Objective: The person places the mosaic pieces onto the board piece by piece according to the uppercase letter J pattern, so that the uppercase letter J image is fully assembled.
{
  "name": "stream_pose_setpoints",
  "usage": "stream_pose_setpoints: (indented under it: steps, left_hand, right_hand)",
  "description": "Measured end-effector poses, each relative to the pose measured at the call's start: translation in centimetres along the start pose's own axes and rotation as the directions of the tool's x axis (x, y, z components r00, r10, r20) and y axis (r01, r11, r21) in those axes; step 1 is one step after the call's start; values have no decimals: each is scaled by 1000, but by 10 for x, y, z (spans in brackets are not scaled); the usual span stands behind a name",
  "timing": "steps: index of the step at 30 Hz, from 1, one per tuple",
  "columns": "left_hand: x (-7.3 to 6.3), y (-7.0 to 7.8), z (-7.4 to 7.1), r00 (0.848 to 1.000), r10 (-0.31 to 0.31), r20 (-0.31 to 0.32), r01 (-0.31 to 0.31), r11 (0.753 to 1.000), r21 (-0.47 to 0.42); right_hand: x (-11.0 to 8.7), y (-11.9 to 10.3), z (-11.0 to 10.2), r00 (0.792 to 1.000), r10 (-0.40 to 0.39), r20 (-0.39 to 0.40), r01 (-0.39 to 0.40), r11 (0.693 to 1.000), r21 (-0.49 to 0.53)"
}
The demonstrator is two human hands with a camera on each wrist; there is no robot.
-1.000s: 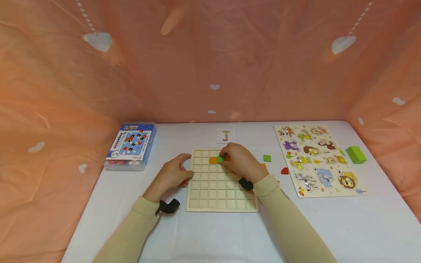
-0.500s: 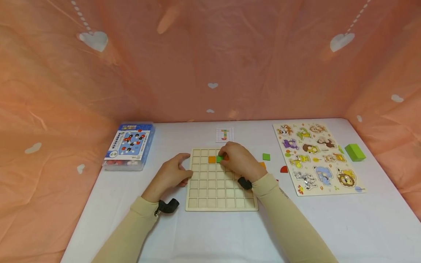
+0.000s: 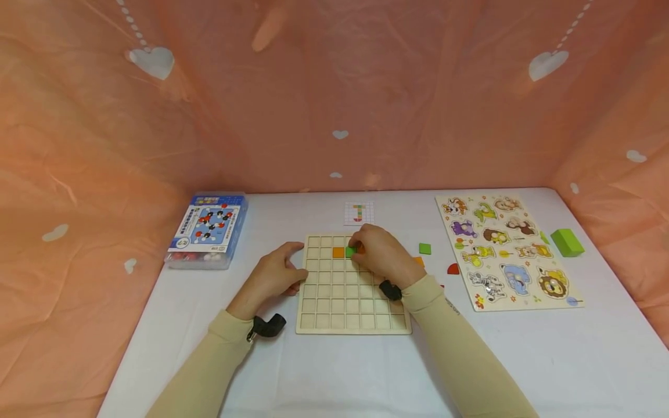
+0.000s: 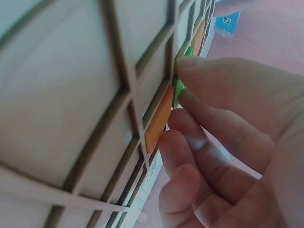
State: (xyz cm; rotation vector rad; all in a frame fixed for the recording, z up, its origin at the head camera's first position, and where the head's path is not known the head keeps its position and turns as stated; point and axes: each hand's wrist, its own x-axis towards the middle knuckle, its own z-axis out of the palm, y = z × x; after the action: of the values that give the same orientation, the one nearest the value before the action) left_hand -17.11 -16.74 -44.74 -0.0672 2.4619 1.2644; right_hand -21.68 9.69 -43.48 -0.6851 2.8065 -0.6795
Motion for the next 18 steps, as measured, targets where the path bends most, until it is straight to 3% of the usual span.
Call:
stream_pose_setpoints:
  steps: [10, 18]
  left_hand:
    - [-2, 0, 0, 1000, -11, 3, 11, 1000, -17]
    - [1, 0, 1, 1000, -26, 0, 26, 999, -18]
  right_hand:
    - [-3, -3, -3, 1000, -4, 5, 4, 1000, 21]
    - [-16, 8, -18, 998, 6, -56, -2, 997, 79]
